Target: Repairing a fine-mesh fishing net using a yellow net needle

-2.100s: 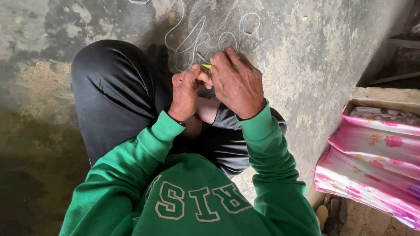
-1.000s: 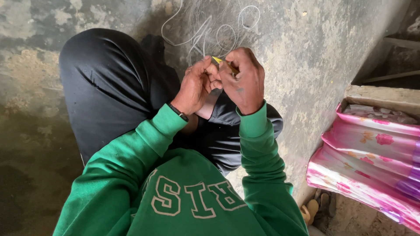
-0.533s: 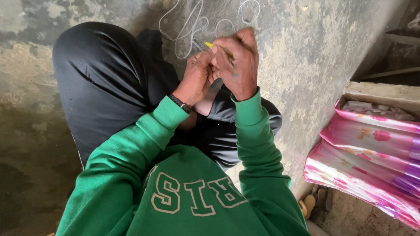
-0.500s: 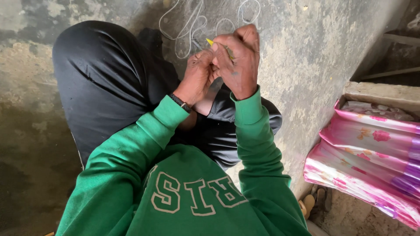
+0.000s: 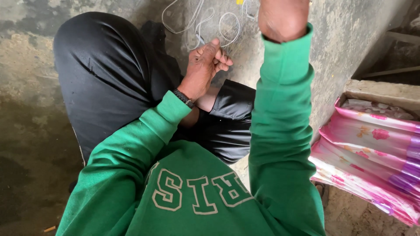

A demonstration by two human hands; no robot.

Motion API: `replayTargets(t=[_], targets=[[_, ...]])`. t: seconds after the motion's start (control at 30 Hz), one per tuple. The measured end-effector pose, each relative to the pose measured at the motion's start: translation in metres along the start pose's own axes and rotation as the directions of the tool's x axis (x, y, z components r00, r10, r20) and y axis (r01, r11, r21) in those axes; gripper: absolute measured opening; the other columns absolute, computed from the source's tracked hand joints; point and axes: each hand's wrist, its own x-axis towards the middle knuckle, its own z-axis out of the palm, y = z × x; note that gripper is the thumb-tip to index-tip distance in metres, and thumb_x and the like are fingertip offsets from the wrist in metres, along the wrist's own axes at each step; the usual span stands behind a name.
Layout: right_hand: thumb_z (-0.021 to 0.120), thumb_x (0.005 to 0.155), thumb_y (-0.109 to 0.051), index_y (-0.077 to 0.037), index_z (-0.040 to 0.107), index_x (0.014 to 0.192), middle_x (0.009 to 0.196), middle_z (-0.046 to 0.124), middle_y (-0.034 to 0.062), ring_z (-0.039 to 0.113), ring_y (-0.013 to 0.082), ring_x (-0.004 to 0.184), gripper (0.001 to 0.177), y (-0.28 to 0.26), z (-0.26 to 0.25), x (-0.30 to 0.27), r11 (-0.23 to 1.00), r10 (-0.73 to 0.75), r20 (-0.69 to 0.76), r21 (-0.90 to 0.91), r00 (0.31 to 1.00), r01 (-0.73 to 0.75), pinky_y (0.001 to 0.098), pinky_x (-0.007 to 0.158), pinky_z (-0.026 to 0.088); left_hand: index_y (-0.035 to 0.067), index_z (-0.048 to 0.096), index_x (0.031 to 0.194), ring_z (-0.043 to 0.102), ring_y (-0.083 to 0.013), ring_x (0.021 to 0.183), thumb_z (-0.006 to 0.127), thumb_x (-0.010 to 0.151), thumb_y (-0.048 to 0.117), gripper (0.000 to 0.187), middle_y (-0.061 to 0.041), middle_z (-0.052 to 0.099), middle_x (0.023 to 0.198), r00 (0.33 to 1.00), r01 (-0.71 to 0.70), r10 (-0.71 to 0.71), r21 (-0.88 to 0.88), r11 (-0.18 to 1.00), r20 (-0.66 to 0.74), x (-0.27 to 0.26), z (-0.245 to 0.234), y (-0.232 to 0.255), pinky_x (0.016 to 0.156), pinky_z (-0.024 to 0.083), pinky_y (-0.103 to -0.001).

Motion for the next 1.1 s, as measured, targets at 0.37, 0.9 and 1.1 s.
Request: replayTargets(t=[0.37, 0.9, 1.1], targets=[[0.025, 0.096, -0.028, -0.006, 0.037, 0.092, 0.079, 0.038, 0.0052, 0.041, 0.0132, 0.061, 0.025, -0.065, 0.061, -0.067, 0.866, -0.006, 0.544, 0.422, 0.839, -0.267, 0.0238, 0.056, 0.036, 0.006, 0.045, 0.062, 0.057, -0.0249, 0.07, 0.044, 0.086, 0.035, 0.038, -0.009, 0.047, 0.062, 0.979, -0.036, 0.04, -0.026, 0.999, 0.202, -0.011, -0.006, 0.003, 0.058, 0.041, -0.03], [0.029, 0.095, -0.029, -0.006, 0.04, 0.084, 0.072, 0.04, 0.0064, 0.04, 0.0183, 0.06, 0.028, -0.074, 0.015, -0.138, 0.874, 0.081, 0.448, 0.397, 0.89, -0.28, 0.0299, 0.06, 0.034, 0.009, 0.061, 0.085, 0.063, -0.0243, 0.092, 0.046, 0.089, 0.033, 0.028, -0.01, 0.065, 0.093, 0.971, 0.221, -0.158, -0.433, 0.874, 0.178, -0.006, -0.017, -0.008, 0.07, 0.054, -0.034], [0.046, 0.085, -0.009, 0.006, 0.053, 0.085, 0.061, 0.049, 0.008, 0.042, 0.0129, 0.046, 0.016, -0.031, -0.006, -0.167, 0.78, 0.101, 0.257, 0.579, 0.961, -0.237, 0.0241, 0.043, 0.039, 0.011, 0.063, 0.094, 0.059, -0.023, 0.103, 0.042, 0.092, 0.028, 0.027, -0.005, 0.066, 0.098, 0.979, 0.158, -0.071, -0.489, 0.858, 0.191, -0.03, -0.021, 0.009, 0.089, 0.05, -0.037]])
